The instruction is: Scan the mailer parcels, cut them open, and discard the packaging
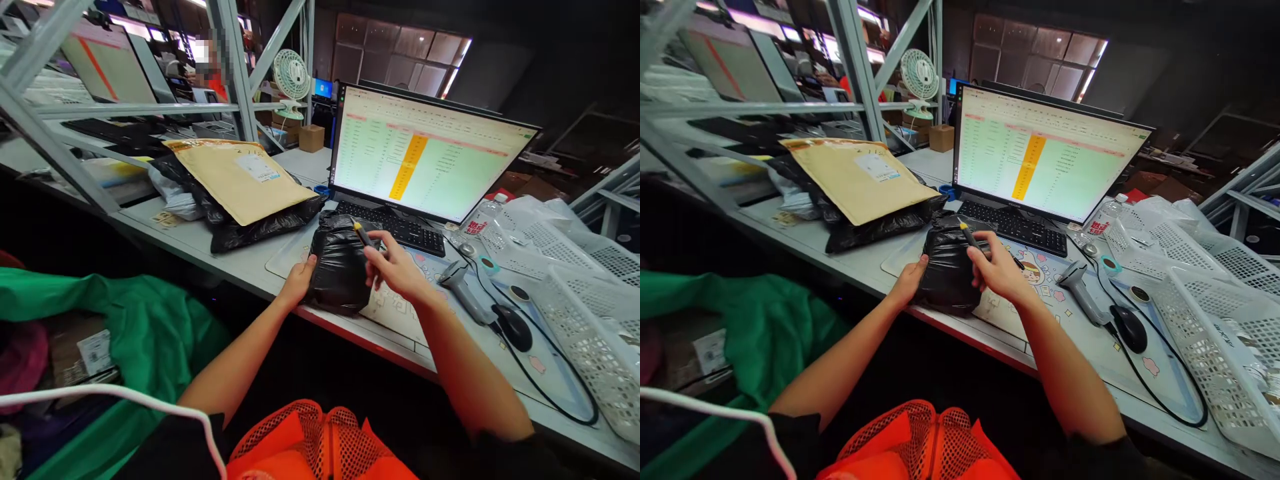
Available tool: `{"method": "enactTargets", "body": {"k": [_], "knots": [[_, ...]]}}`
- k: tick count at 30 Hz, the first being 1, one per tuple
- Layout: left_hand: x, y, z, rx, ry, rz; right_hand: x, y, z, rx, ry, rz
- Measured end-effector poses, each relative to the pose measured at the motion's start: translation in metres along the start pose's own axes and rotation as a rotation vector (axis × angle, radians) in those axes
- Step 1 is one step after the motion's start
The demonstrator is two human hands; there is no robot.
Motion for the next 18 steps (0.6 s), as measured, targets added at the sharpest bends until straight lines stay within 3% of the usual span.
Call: {"method": "enactTargets", "body": {"k": [4, 8, 14, 18], "knots": [[-0.009, -0.005, 0.012, -0.068, 0.088, -0.119, 0.028, 0.023, -0.03, 0.034, 0.085, 0.079], [-0.01, -0.007, 0.018, -0.128, 0.115, -0.142, 0.032, 0.021, -0.013, -0.015, 0.082, 0.182], [-0.007, -0.009, 0.013, -0.16, 0.07, -0.139, -0.011, 0.025, 0.031, -0.031, 0.063, 0.303], [-0.007, -0.011, 0.013, -0.153, 0.044, -0.152, -0.051, 0.025, 0.072, -0.015, 0.157, 0.321]]}}
Point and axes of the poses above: each hand's wrist, its own z-axis away from the middle knuckle, its own y-axis out of the palm, x = y × z, the point moved 6 cm from there along -z, towards the middle knuckle, and after that the axes turned 3 degrees about -z, right-handed, at the moved point
